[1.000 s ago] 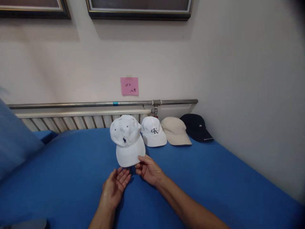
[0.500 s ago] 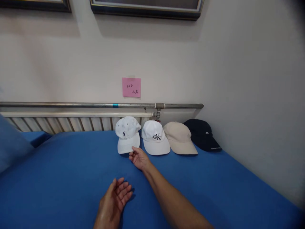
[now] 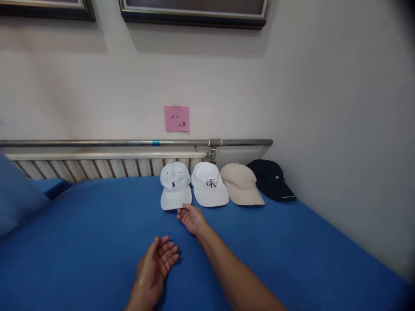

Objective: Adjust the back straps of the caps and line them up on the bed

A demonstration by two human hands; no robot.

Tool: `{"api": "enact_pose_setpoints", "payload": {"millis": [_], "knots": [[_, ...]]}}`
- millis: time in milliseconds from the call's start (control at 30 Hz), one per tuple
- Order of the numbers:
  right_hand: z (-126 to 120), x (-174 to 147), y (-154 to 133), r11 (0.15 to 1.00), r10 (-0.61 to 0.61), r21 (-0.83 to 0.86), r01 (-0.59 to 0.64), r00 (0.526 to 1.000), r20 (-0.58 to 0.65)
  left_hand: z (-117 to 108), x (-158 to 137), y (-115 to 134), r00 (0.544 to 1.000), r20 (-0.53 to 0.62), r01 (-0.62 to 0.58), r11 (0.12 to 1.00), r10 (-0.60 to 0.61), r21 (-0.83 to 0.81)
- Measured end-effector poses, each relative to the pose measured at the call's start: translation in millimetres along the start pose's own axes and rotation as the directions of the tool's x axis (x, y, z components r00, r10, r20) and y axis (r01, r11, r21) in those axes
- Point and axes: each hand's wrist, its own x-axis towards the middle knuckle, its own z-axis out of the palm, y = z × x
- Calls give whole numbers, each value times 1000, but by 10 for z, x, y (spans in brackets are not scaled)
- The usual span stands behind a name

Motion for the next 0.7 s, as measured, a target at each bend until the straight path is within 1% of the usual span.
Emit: {"api": "enact_pose_setpoints", "payload": {"millis": [100, 200, 367, 533, 633, 667, 700], "knots": [[-19, -107, 20, 999, -13, -52, 12, 1000, -23, 3, -10, 9, 1000, -2, -3, 1000, 3, 6], [-65, -248, 45, 995, -63, -87, 57, 996, -66, 1, -25, 18, 1000, 14, -7, 1000, 7, 13], [-185, -611, 107, 980, -140, -155, 124, 986, -94, -21, -55, 41, 999, 48, -14, 1000, 15, -13], [-258, -1128, 264, 954, -135, -275, 118, 990, -45, -58, -207, 62, 998, 35, -40, 996, 43, -79], [-289, -1367, 351, 939, -82, -336, 81, 997, 11, -145, -311, 84, 998, -1, -69, 988, 70, -136], [-300, -1417, 372, 927, -67, -366, 75, 997, 34, -194, -345, 96, 997, -17, -79, 985, 78, -155], [-309, -1456, 390, 885, -79, -454, 100, 995, 64, -253, -384, 109, 996, -33, -91, 980, 87, -175]]}}
